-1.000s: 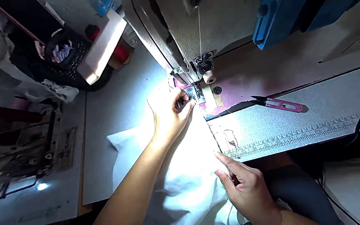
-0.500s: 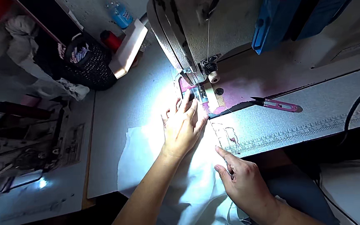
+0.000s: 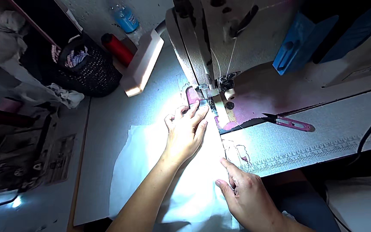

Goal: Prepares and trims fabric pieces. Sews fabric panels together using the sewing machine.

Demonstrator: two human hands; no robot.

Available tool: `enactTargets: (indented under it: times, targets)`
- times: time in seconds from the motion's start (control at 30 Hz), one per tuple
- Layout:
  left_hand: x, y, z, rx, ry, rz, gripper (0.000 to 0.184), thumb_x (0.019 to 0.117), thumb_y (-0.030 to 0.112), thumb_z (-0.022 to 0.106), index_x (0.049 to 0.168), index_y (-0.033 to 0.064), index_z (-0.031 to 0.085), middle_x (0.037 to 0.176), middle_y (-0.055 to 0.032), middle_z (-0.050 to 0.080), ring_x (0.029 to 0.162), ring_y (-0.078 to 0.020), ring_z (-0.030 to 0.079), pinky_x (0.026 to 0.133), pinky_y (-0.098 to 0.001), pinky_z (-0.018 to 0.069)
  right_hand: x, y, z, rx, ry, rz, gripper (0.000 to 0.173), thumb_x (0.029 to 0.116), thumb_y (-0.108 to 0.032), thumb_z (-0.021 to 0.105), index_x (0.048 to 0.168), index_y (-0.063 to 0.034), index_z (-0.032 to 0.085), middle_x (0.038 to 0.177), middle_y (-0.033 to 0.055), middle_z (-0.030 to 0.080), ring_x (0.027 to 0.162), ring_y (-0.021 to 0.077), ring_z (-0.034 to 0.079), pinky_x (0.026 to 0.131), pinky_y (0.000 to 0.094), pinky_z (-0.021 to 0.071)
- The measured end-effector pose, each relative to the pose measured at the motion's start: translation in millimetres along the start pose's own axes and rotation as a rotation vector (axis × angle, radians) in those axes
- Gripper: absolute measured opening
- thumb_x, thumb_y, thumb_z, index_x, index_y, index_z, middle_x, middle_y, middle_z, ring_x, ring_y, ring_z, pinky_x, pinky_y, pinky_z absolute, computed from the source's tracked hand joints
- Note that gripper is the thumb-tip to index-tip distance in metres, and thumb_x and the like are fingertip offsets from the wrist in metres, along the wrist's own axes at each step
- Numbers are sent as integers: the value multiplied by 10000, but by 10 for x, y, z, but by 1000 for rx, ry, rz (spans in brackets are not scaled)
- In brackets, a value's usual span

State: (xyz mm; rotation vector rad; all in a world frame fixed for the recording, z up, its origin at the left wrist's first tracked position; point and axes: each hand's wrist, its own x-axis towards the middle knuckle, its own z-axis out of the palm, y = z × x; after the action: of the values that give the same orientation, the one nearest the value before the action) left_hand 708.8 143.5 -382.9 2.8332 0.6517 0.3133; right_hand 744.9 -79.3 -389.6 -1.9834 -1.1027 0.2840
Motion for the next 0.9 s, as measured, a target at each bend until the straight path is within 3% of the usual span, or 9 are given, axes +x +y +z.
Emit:
enactTargets:
  times: [0.1, 0.2, 0.33, 0.43, 0.53, 0.6, 0.7, 0.9]
  targets:
    - [127, -79, 27, -83, 55, 30, 401, 1070, 381, 432, 1365, 293, 689, 1495, -7, 575, 1347, -295, 472, 1018, -568, 286, 27, 8, 12, 9, 7, -12, 481, 893, -257, 607, 1251, 50, 696, 609, -47, 532, 494, 55, 452, 485, 203, 423]
    - [292, -134, 59, -211, 136, -11, 309, 1021, 415, 576, 1199, 278, 789, 1374, 28, 664, 1266, -245, 522, 1006, -550, 283, 118, 11, -11, 0, 13, 2, 468, 911, -263, 598, 1255, 40, 694, 625, -51, 536, 508, 44, 450, 491, 188, 420]
    - [524, -134, 13, -294, 166, -48, 247, 965, 373, 672, 981, 182, 827, 1221, -5, 687, 1117, -227, 524, 918, -507, 292, 282, 24, -56, 18, -23, 63, 449, 905, -235, 594, 1268, 14, 686, 645, -52, 524, 538, 46, 455, 518, 197, 416]
    - [635, -137, 16, -330, 175, -127, 192, 889, 336, 724, 799, 175, 775, 1154, 24, 679, 1111, -205, 518, 932, -514, 277, 310, 40, -65, 38, -30, 82, 476, 893, -224, 594, 1299, 7, 681, 646, -52, 529, 541, 41, 446, 518, 192, 406]
    - [685, -113, -31, -324, 188, -190, 196, 792, 333, 806, 708, 178, 720, 991, 32, 641, 1044, -195, 507, 912, -503, 268, 306, 44, -76, 39, -31, 78, 477, 889, -227, 598, 1299, 1, 683, 633, -53, 531, 526, 46, 450, 510, 193, 410]
    - [666, -101, -56, -298, 173, -217, 223, 790, 339, 817, 720, 162, 701, 902, 26, 621, 997, -193, 519, 899, -510, 279, 299, 42, -82, 39, -39, 76, 476, 891, -223, 596, 1299, 8, 681, 617, -55, 523, 514, 53, 449, 502, 202, 408]
    - [655, -69, -84, -310, 180, -243, 242, 800, 277, 810, 688, 148, 637, 745, 57, 568, 831, -117, 532, 886, -504, 286, 300, 62, -75, 39, -24, 55, 476, 889, -222, 595, 1290, 19, 683, 617, -57, 523, 513, 39, 446, 496, 187, 403]
    - [722, -57, -93, -298, 168, -232, 285, 797, 218, 761, 634, 191, 528, 681, 87, 554, 699, -60, 509, 849, -503, 304, 277, 61, -71, 9, -3, 49, 480, 883, -222, 596, 1297, 0, 691, 627, -61, 528, 507, 26, 436, 481, 167, 391]
